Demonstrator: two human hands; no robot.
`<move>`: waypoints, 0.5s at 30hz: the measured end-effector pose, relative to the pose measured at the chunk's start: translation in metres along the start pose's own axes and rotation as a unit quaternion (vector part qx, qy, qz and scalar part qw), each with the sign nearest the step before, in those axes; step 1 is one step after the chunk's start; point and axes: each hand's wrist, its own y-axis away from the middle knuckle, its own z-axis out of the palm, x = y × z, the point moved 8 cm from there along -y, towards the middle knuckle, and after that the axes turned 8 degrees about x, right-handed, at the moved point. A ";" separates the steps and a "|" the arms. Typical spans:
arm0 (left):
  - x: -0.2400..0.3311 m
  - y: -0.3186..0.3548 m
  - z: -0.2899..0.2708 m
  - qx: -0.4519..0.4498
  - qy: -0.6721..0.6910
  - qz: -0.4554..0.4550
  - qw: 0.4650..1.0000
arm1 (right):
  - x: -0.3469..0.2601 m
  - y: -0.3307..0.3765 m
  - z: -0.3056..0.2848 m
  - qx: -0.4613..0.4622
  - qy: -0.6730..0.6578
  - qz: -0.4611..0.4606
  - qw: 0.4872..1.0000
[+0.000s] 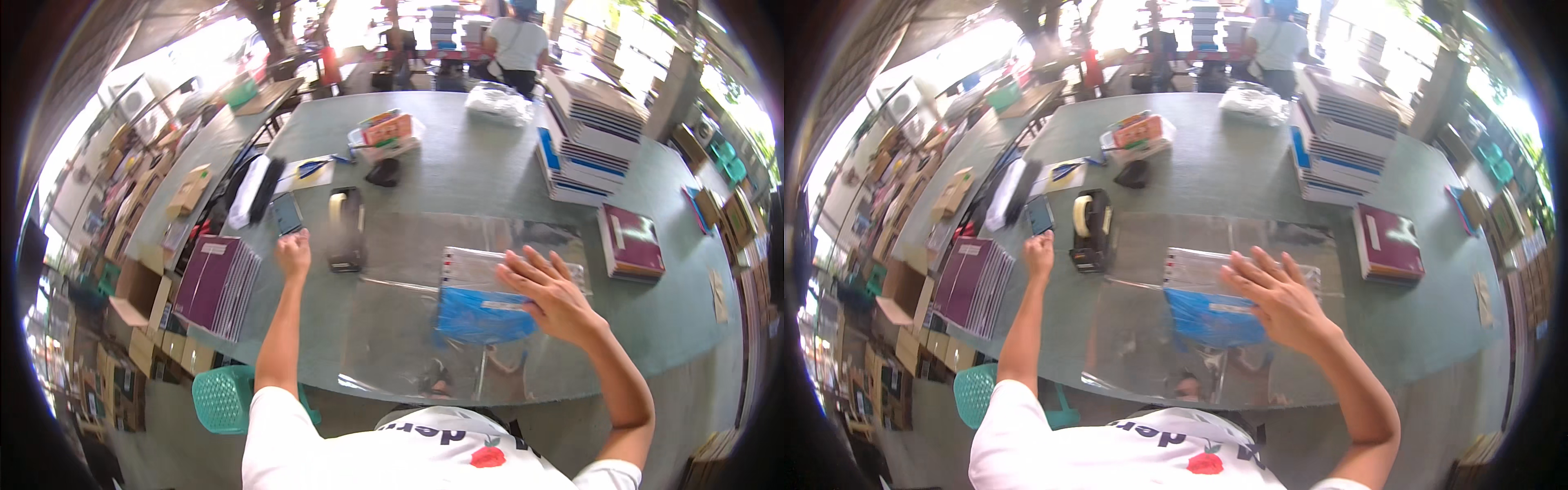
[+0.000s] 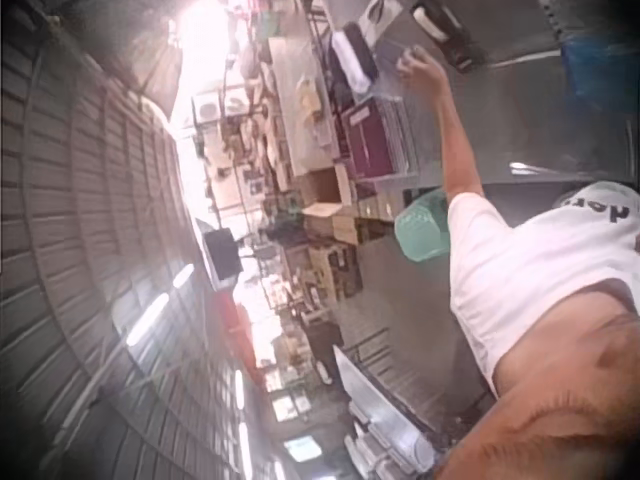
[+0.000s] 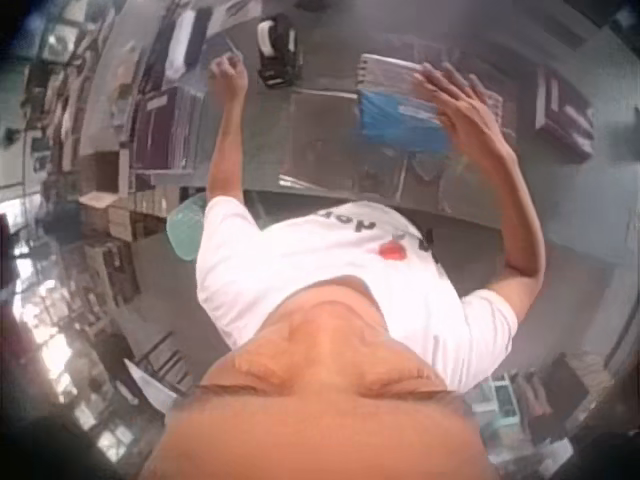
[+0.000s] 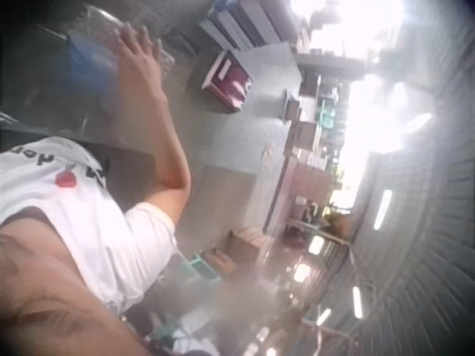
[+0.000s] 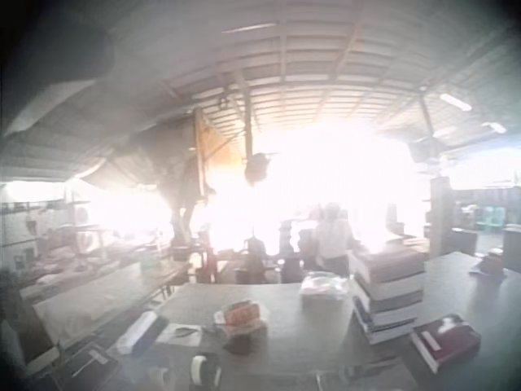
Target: The person wraps books in plastic film and seals them with tape, repeating the process for multiple books and placing each wrapped book into a stack.
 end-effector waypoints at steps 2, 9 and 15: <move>-0.063 0.015 0.041 -0.139 0.123 -0.221 0.957 | 0.000 -0.007 0.002 0.011 -0.007 0.017 1.000; 0.058 0.046 0.036 -0.105 0.269 -0.141 0.947 | 0.018 0.003 -0.006 0.003 -0.014 0.070 0.997; -0.003 0.096 0.018 -0.183 0.145 -0.065 0.970 | 0.015 0.001 -0.010 -0.007 -0.039 0.050 0.998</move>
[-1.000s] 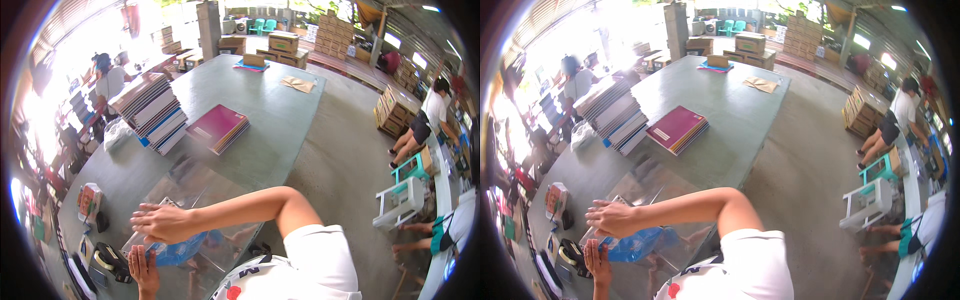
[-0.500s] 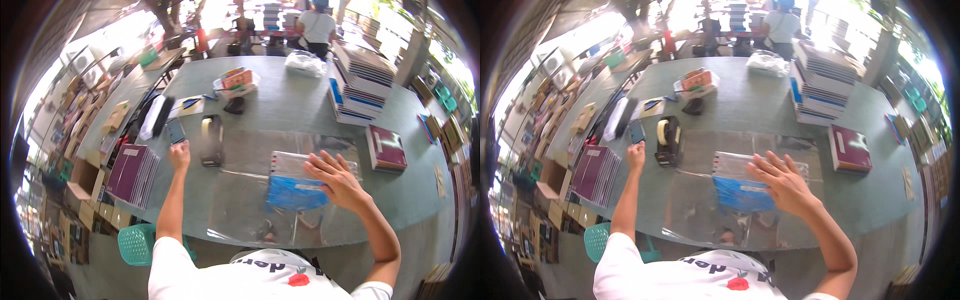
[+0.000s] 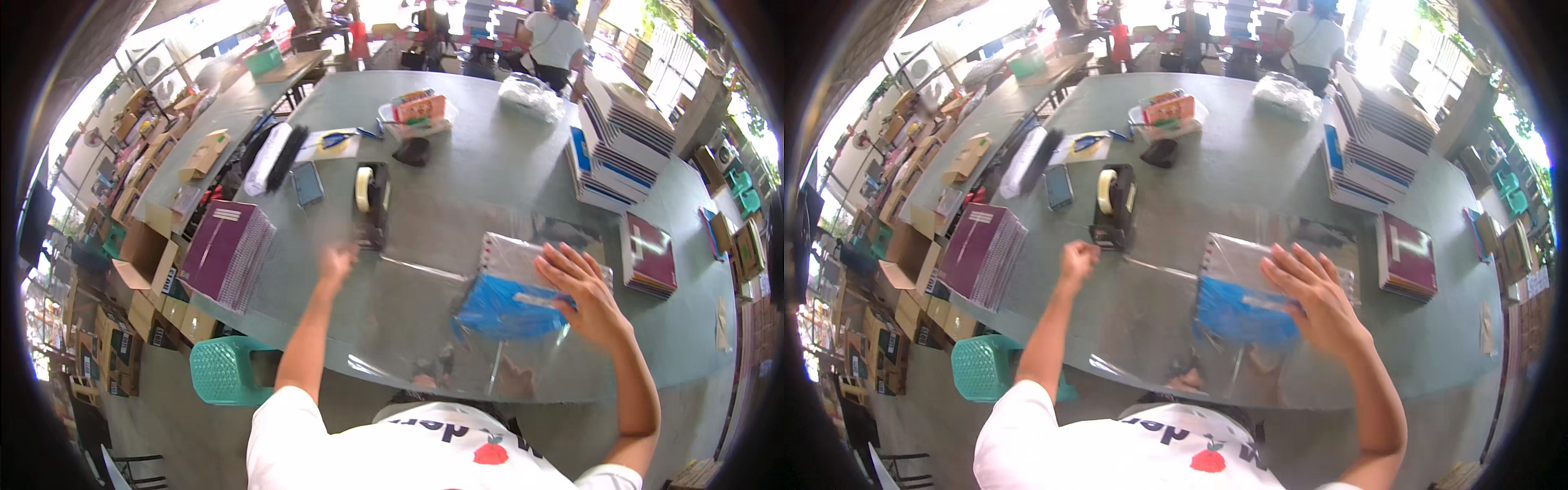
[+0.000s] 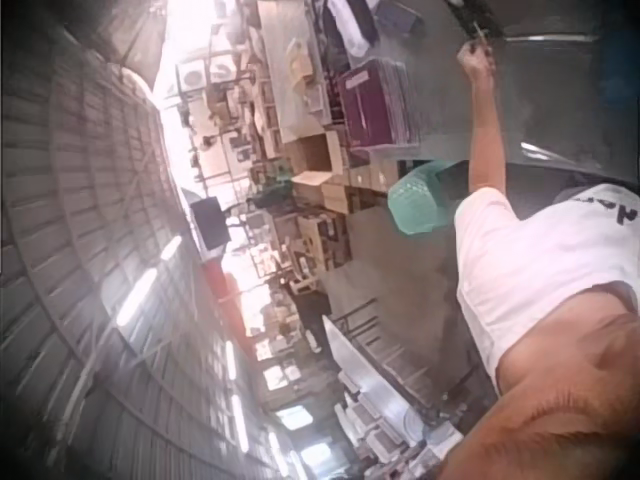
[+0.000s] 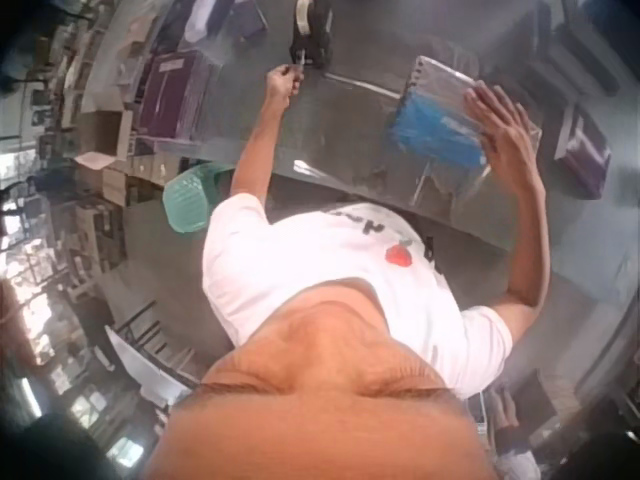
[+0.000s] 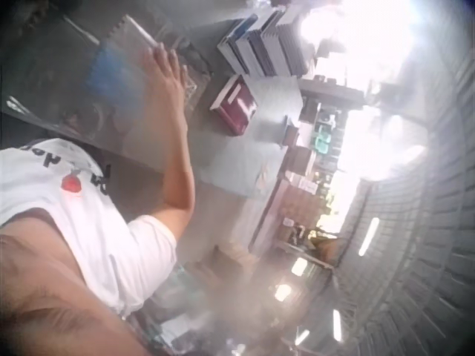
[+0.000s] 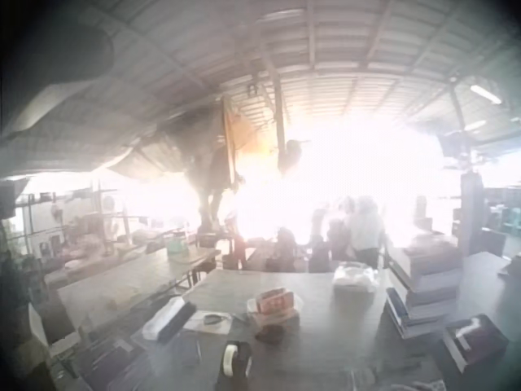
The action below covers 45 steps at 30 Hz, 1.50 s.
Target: The person wraps books in plastic film and seals them with tape, repeating the process for multiple books and placing each wrapped book into a stack.
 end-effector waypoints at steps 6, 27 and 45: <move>0.151 0.058 -0.019 0.013 0.138 0.050 0.989 | 0.016 -0.005 0.005 0.033 -0.013 -0.049 0.998; 0.175 0.291 0.050 -0.264 0.589 -0.302 0.701 | 0.044 0.173 0.166 -0.115 -0.848 0.332 0.396; -0.016 0.296 -0.361 0.287 0.355 -0.084 0.886 | -0.344 -0.209 0.212 -0.198 -0.894 0.117 0.384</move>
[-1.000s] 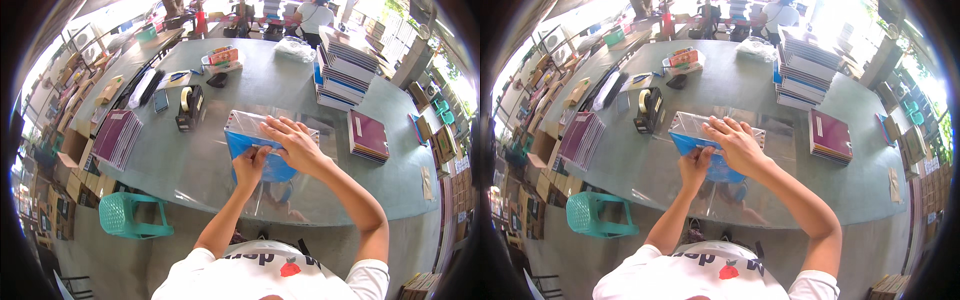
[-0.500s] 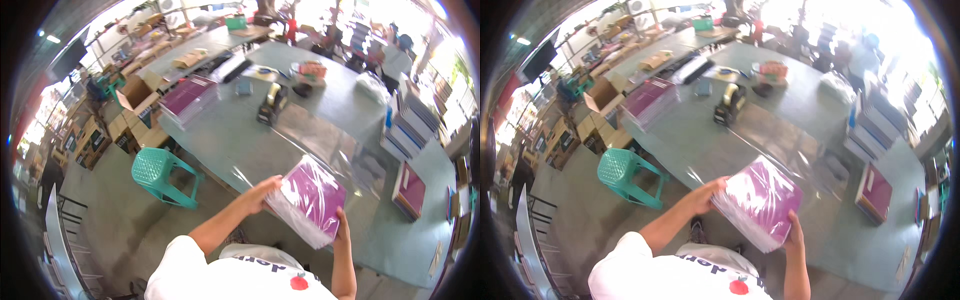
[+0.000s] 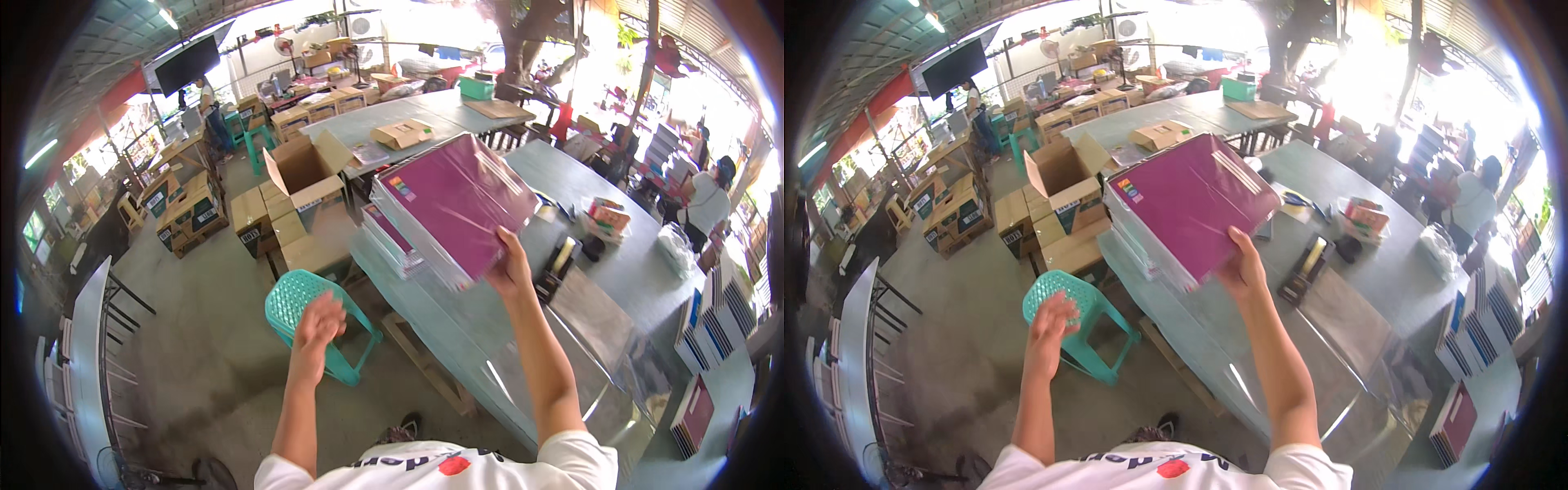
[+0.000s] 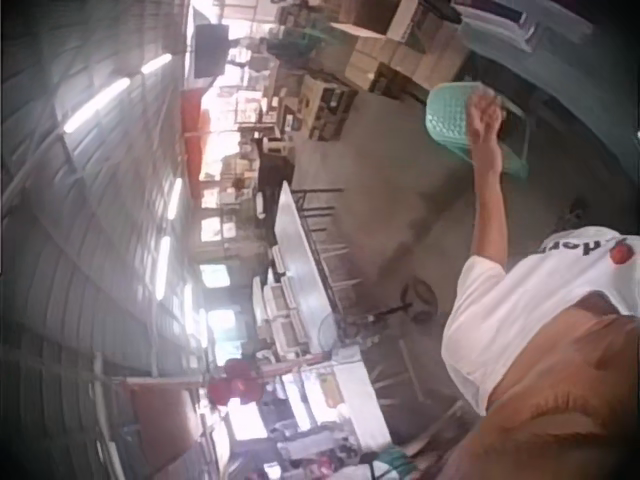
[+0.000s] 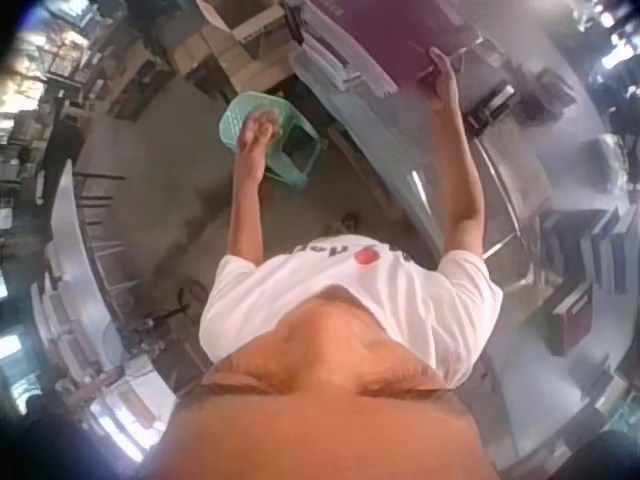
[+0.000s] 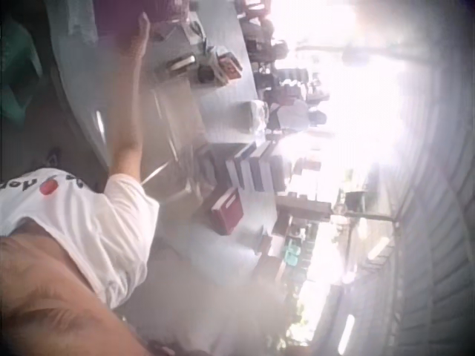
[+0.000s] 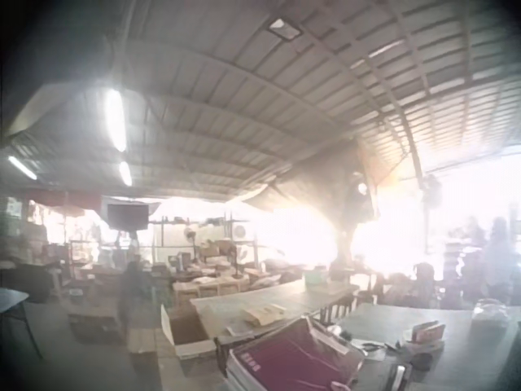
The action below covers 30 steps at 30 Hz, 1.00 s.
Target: The person wraps books in plastic film and seals them with tape, repeating the process for multiple books and placing each wrapped book into a stack.
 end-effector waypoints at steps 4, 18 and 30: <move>-0.031 0.023 -0.091 0.099 -0.046 -0.074 0.991 | 0.054 -0.127 0.008 -0.014 0.036 0.019 0.999; -0.093 -0.022 0.069 -0.107 -0.036 -0.118 0.987 | -0.109 -0.091 -0.089 0.132 0.347 -0.126 0.920; -0.139 0.154 0.386 -0.416 -0.119 -0.160 0.887 | -0.541 0.331 -0.238 0.561 0.700 -0.434 0.083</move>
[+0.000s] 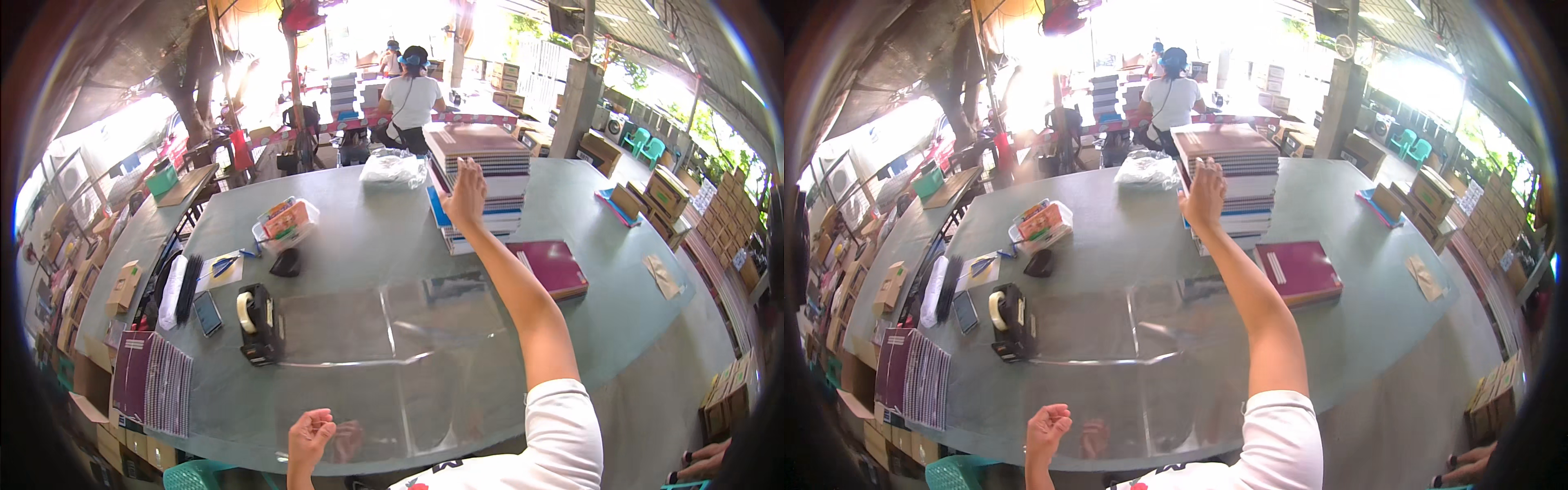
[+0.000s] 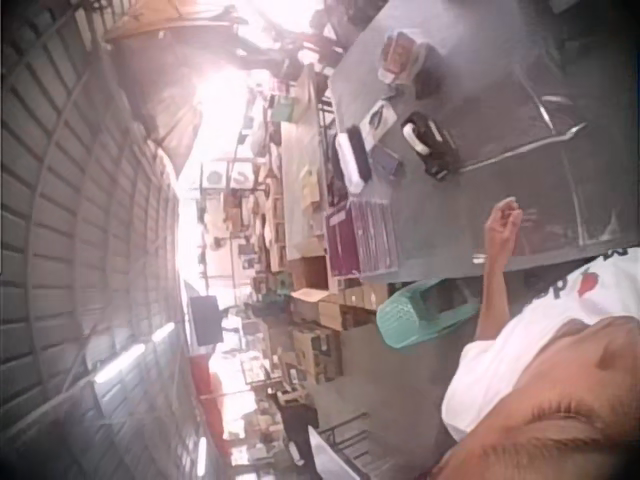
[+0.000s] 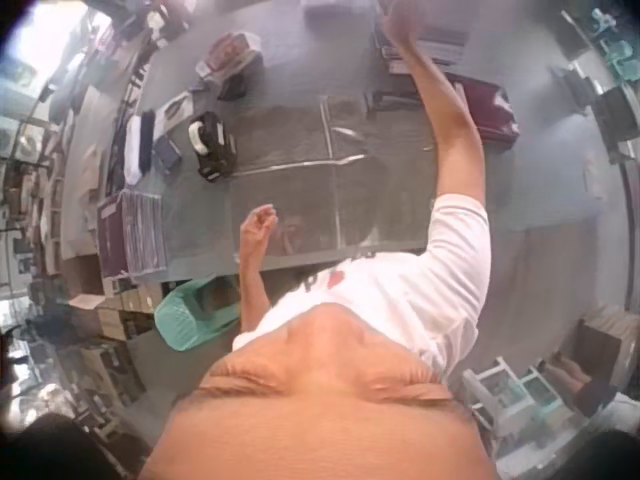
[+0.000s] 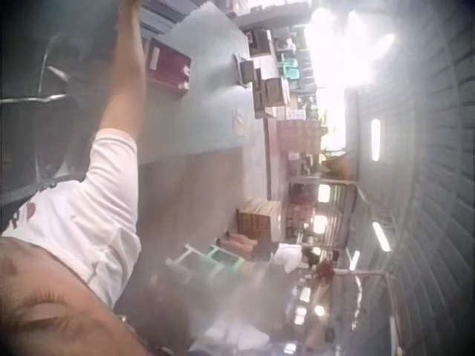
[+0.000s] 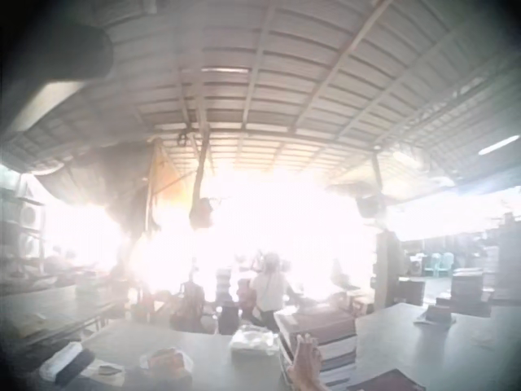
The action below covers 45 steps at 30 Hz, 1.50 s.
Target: The person wraps books in plastic film and seals them with tape, repeating the process for multiple books and placing each wrapped book into a stack.
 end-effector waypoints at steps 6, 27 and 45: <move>0.016 -0.002 0.066 -0.022 -0.091 0.012 0.996 | 0.011 -0.046 0.079 -0.024 0.189 -0.225 0.955; 0.194 -0.181 0.344 -0.110 -0.294 0.520 0.794 | 0.097 -0.023 -0.051 -0.080 -0.040 -0.327 0.941; 0.080 -0.223 0.261 -0.313 0.456 -0.018 0.833 | -0.032 -0.013 -0.207 -0.227 -0.465 -0.048 0.854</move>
